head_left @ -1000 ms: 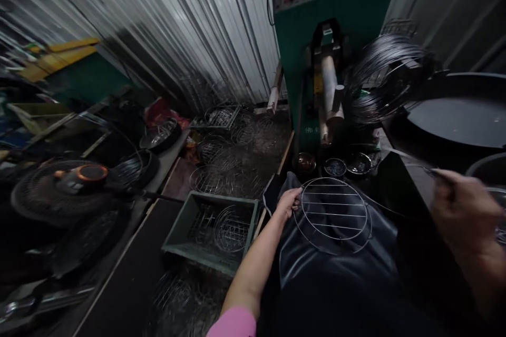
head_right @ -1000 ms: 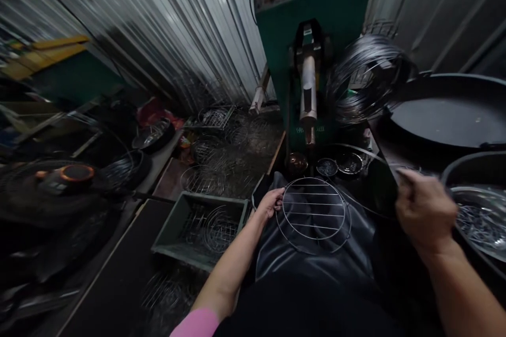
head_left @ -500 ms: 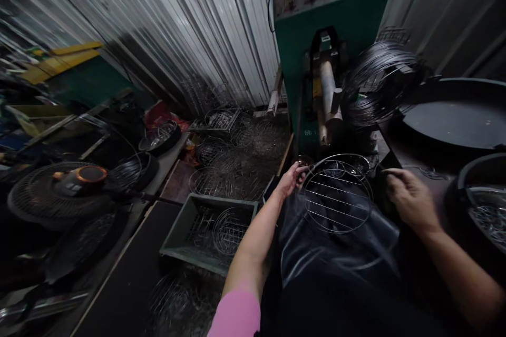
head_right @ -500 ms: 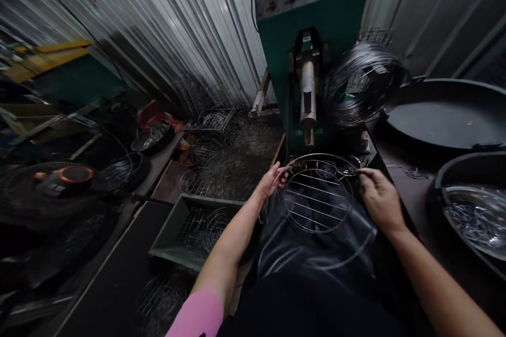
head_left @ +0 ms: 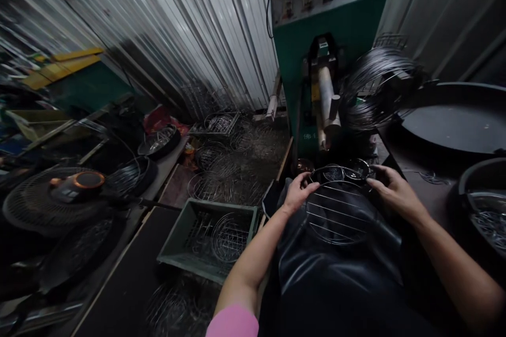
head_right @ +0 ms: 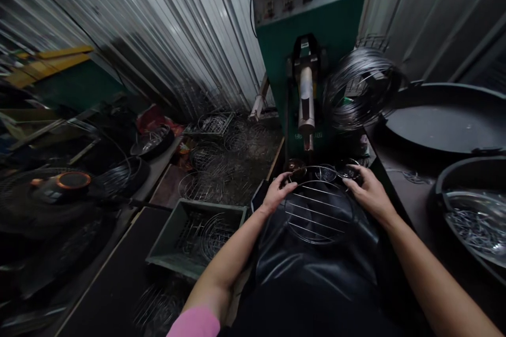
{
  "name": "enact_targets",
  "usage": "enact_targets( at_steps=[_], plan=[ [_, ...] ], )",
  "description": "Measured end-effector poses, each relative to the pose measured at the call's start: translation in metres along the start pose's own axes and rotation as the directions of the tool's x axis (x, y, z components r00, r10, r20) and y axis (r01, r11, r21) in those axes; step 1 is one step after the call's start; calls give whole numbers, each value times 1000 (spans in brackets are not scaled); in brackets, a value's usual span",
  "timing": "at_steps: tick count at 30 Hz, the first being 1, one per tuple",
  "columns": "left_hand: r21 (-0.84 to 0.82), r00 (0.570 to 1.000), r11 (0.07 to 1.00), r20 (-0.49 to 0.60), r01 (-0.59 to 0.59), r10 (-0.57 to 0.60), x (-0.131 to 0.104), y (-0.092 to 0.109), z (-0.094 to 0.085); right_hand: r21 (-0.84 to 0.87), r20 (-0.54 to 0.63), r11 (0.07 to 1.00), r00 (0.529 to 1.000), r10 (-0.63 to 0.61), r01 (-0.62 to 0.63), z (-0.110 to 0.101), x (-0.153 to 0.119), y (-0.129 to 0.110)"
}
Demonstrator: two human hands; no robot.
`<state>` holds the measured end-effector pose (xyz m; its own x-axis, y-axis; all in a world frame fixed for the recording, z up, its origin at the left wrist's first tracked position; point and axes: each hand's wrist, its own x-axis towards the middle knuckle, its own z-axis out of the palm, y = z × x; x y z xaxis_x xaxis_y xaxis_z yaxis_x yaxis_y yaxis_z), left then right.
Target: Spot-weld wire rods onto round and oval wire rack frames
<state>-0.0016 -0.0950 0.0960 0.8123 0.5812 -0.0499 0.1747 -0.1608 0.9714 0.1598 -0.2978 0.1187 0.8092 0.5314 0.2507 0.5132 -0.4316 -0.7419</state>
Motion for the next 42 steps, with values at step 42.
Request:
enact_targets(
  at_steps=[42],
  plan=[
    [630,702,508,84,-588,708,-17,64,2,337,70,940,993,-91,63,-16,-16,-71]
  ],
)
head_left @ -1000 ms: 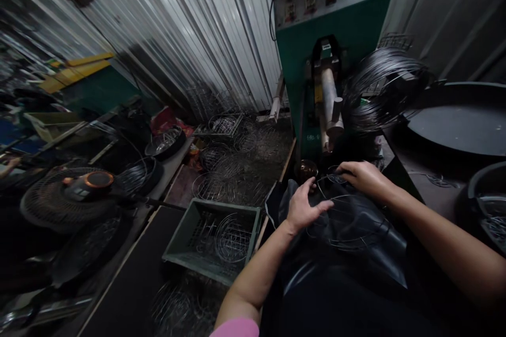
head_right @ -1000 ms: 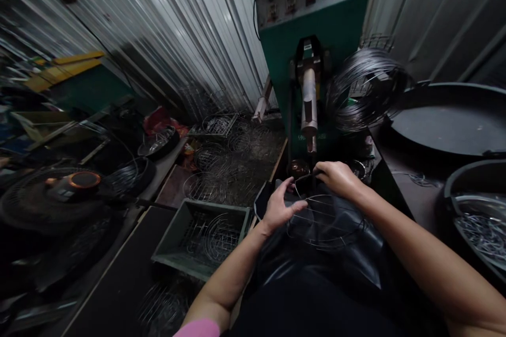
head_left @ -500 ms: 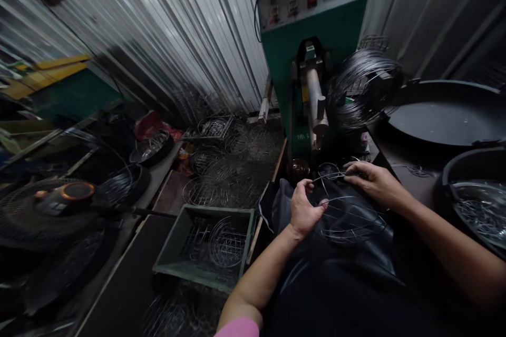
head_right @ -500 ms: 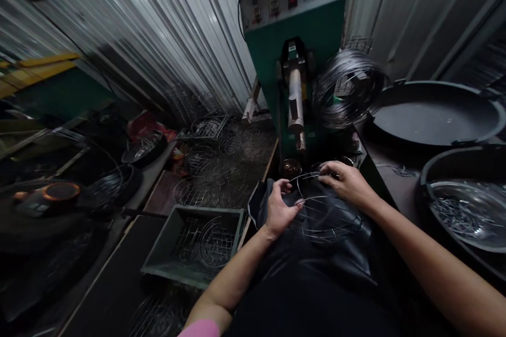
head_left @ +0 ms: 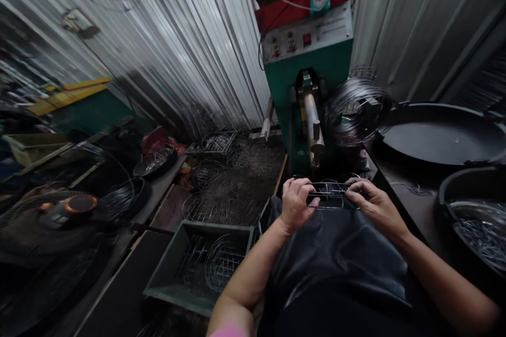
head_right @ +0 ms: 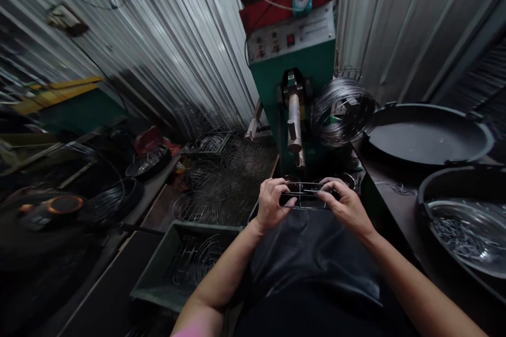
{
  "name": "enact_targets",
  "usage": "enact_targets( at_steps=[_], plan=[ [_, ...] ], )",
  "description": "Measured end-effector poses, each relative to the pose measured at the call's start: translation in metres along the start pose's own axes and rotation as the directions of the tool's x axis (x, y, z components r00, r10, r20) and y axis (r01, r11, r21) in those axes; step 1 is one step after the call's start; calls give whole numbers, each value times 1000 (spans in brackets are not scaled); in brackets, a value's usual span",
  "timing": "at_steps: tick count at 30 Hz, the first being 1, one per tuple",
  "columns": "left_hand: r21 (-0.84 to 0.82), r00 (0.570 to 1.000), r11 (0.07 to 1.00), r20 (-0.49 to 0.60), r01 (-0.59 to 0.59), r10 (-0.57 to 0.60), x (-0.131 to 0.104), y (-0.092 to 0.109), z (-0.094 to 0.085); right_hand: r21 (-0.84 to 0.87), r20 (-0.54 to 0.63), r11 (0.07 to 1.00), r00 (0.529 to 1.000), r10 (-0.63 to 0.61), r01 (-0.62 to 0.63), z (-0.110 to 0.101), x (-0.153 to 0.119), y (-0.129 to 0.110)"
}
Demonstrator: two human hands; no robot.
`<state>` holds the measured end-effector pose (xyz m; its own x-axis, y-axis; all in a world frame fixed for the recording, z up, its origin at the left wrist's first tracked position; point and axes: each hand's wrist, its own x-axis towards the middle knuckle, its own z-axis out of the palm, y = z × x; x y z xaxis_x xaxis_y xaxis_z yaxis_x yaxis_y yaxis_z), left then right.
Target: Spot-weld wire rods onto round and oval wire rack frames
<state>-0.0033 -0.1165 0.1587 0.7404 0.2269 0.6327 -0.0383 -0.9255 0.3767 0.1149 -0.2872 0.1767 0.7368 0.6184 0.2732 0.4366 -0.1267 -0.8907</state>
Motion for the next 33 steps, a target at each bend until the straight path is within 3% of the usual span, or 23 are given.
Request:
enact_targets(
  at_steps=[8,14,20,33],
  plan=[
    [74,997,994,12,-78,77,10,-31,23,12,-30,999,999,33,-32,22,26,26],
    [46,999,999,46,-30,28,13,-62,54,9,-26,997,997,77,-77,34,46,47],
    [12,1000,1000,13,-5,5,19,-82,75,-23,-18,998,999,50,-51,40,70,60],
    [-26,1000,1000,-10,-4,3,28,-100,90,-62,34,998,999,31,-29,42,92,73]
  ],
)
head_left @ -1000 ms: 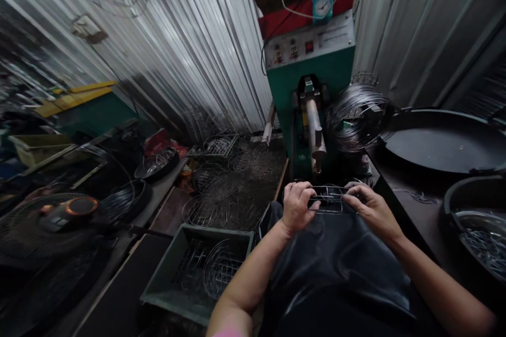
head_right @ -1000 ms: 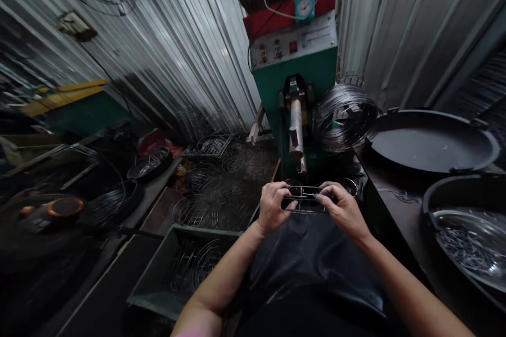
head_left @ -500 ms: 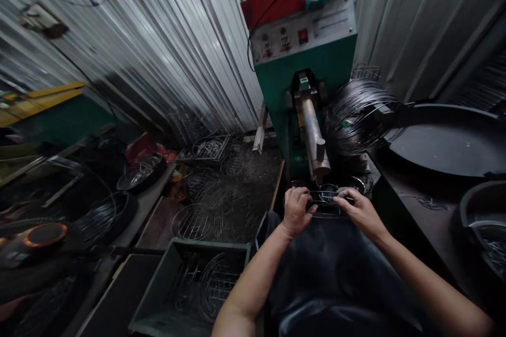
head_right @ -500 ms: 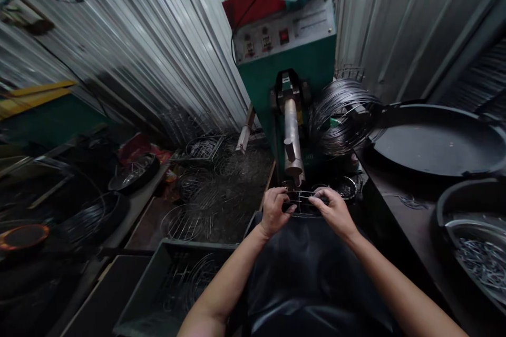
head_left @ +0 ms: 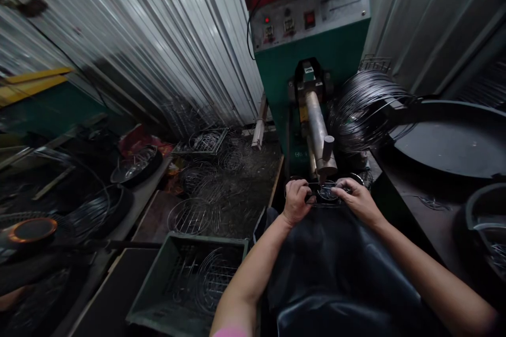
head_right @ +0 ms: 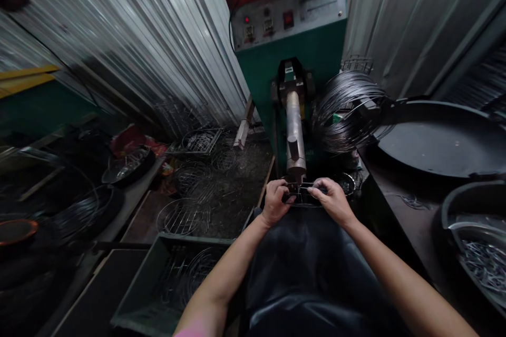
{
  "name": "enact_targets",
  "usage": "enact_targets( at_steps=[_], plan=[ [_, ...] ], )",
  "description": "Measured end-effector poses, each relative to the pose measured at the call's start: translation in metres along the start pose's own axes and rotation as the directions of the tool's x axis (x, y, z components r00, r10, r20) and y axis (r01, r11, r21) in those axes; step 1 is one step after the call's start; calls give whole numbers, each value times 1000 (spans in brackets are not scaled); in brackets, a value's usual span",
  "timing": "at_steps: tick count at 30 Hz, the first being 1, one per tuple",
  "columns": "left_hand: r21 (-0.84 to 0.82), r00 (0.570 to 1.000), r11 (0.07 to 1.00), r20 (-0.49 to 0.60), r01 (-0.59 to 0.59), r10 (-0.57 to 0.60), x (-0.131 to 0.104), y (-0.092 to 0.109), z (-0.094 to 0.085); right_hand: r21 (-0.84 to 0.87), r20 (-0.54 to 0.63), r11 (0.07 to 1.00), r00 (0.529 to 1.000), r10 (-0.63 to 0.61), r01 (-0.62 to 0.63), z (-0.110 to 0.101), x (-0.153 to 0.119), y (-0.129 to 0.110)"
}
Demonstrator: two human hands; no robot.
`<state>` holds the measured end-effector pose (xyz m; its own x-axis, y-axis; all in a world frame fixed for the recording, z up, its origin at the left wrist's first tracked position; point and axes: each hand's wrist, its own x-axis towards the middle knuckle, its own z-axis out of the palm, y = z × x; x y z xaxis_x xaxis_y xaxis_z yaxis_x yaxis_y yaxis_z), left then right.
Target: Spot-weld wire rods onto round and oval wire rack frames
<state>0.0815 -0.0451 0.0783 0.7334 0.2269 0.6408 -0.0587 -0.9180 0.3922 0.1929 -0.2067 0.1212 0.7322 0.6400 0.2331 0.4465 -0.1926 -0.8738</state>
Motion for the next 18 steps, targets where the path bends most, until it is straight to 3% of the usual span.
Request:
enact_targets(
  at_steps=[9,18],
  plan=[
    [6,991,994,-75,-106,106,3,-4,4,31,-10,999,999,-34,34,-4,7,1],
    [-3,994,996,-60,-88,88,1,-7,8,68,25,998,1000,-3,1,-6,12,3]
  ],
)
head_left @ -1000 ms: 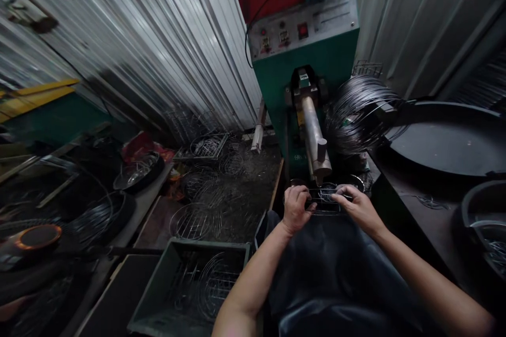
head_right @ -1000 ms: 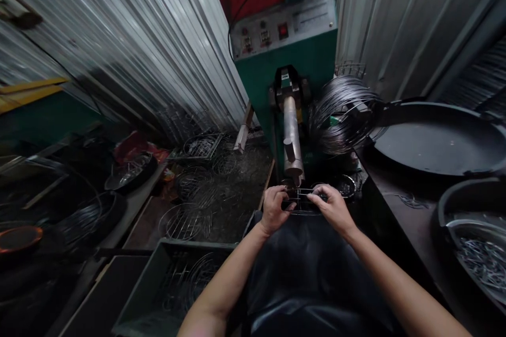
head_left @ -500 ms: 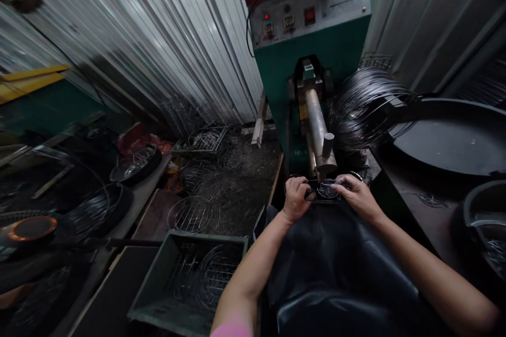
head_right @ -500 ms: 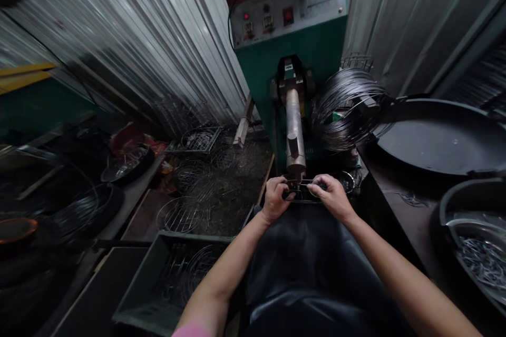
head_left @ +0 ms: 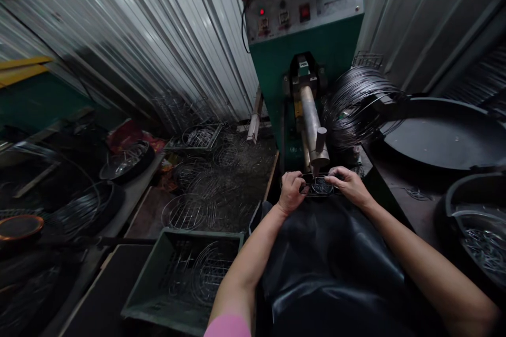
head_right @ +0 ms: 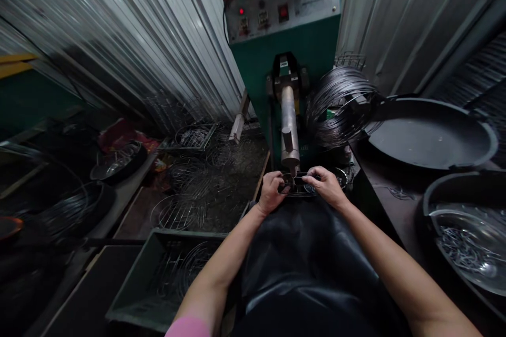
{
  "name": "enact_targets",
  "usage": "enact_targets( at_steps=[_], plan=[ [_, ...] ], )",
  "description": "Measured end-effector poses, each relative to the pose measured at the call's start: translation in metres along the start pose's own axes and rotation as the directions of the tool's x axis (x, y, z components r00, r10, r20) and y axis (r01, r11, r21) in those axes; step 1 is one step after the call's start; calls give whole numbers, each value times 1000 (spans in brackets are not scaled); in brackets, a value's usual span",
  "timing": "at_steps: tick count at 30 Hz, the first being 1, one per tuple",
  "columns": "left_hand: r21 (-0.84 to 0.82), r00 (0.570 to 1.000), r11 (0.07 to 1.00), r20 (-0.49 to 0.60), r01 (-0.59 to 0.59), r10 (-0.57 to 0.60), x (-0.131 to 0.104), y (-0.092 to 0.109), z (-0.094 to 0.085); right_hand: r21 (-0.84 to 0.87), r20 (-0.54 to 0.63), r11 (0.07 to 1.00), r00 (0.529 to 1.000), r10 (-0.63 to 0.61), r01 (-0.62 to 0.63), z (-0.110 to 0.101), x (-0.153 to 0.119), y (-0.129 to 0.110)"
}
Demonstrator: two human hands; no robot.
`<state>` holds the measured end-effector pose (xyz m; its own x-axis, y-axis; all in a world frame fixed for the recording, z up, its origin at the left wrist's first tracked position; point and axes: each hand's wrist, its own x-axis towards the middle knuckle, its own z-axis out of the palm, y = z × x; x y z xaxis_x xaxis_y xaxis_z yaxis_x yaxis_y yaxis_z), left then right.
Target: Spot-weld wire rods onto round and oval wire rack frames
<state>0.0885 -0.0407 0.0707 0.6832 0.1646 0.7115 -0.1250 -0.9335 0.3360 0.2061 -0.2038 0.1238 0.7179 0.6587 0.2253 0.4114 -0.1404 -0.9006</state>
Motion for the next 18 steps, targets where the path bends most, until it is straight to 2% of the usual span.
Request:
enact_targets(
  at_steps=[5,13,16,18],
  plan=[
    [-17,999,1000,-42,-21,21,3,2,-3,18,25,999,999,43,-43,-2,2,1],
    [-22,998,1000,56,17,-16,3,-2,-3,73,80,991,991,104,-109,0,4,14],
    [-2,996,1000,89,3,-3,5,-4,-8,111,41,991,997,64,-68,-8,2,24],
    [28,994,1000,113,-13,10,2,-1,-15,173,1,981,996,86,-85,-18,-3,35]
  ],
)
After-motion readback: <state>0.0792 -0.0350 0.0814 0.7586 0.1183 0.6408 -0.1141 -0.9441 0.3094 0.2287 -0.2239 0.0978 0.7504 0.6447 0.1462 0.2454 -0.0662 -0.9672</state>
